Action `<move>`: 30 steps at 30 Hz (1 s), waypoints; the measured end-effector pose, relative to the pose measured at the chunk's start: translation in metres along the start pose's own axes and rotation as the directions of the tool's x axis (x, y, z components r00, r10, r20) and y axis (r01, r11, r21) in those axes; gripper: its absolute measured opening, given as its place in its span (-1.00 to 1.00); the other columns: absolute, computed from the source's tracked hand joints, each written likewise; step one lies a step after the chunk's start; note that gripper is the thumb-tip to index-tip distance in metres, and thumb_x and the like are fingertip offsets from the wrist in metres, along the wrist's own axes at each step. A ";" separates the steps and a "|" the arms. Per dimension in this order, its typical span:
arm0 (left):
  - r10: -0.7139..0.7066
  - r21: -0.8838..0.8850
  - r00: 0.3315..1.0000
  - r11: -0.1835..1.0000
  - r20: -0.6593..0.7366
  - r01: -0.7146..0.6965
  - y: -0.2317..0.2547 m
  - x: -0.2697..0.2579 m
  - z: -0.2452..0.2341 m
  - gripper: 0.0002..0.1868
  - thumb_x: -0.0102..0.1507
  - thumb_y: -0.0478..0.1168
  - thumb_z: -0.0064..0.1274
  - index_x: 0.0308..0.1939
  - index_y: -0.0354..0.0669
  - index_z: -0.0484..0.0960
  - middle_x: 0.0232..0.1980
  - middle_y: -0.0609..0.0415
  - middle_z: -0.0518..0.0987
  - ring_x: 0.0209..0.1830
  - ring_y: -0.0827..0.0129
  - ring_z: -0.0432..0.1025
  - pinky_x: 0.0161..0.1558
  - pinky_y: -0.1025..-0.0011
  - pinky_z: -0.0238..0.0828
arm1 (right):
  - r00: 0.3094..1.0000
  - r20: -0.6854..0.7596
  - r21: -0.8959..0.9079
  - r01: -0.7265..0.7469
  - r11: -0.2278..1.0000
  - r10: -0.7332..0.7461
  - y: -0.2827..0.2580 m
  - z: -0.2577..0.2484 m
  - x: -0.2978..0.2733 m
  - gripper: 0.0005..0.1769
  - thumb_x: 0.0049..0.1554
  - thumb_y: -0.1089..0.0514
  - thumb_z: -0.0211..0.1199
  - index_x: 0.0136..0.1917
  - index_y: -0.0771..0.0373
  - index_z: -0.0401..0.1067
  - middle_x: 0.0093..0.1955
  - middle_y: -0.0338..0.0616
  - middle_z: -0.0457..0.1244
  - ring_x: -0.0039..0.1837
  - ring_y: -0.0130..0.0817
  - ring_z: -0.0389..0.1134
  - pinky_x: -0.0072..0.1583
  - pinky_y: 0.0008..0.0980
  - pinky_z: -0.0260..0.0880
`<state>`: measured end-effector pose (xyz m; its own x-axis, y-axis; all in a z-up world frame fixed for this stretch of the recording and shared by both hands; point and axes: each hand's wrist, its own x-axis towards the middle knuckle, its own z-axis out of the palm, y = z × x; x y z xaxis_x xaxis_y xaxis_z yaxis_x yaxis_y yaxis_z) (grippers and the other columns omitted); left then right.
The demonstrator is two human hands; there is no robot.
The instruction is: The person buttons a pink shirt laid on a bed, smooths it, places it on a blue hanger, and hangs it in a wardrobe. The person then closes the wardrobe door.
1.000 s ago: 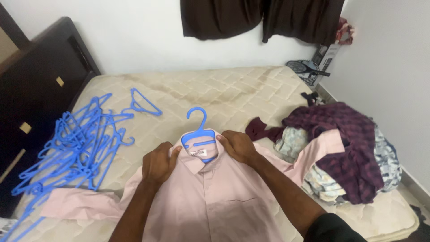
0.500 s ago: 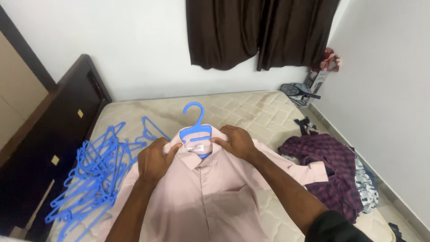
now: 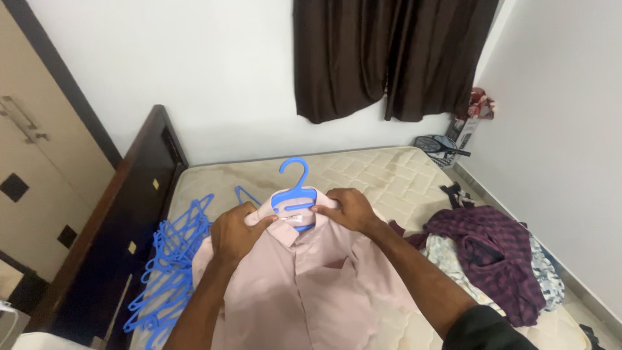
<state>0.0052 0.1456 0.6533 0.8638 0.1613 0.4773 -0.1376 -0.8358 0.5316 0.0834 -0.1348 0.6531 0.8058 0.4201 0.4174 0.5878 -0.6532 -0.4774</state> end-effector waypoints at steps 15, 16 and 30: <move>-0.018 0.040 0.994 0.999 -0.106 0.022 -0.001 0.013 -0.069 -0.50 -0.03 0.24 0.43 -0.44 -0.09 0.69 -0.54 -0.03 0.59 -0.50 0.05 0.49 -0.37 0.12 0.38 | 0.976 -0.033 0.090 0.216 0.972 -0.214 -0.046 -0.003 0.045 -0.44 0.26 -0.22 0.12 -0.24 0.31 0.49 -0.33 0.11 0.29 -0.25 0.09 0.30 -0.11 -0.02 0.28; -0.013 0.044 0.994 0.999 -0.110 0.018 0.002 0.014 -0.074 -0.49 -0.02 0.25 0.42 -0.43 -0.09 0.69 -0.54 -0.03 0.59 -0.49 0.06 0.50 -0.36 0.11 0.38 | 0.972 -0.042 0.079 0.234 0.969 -0.231 -0.047 -0.006 0.047 -0.44 0.25 -0.23 0.13 -0.25 0.32 0.50 -0.33 0.12 0.29 -0.25 0.09 0.30 -0.11 -0.02 0.28; 0.082 0.229 0.978 0.973 -0.194 -0.036 0.033 0.021 -0.108 -0.47 0.20 0.24 0.18 -0.28 -0.22 0.66 -0.36 -0.12 0.65 -0.31 -0.03 0.56 -0.25 0.09 0.44 | 0.927 -0.172 0.158 0.359 0.920 -0.333 -0.065 -0.028 0.095 -0.47 0.20 -0.22 0.25 -0.23 0.32 0.53 -0.26 0.07 0.34 -0.20 0.07 0.36 -0.10 -0.06 0.32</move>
<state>-0.0338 0.1781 0.7564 0.7391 0.1909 0.6460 -0.0544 -0.9390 0.3396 0.1198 -0.0707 0.7454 0.5393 0.4987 0.6785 0.8415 -0.3499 -0.4116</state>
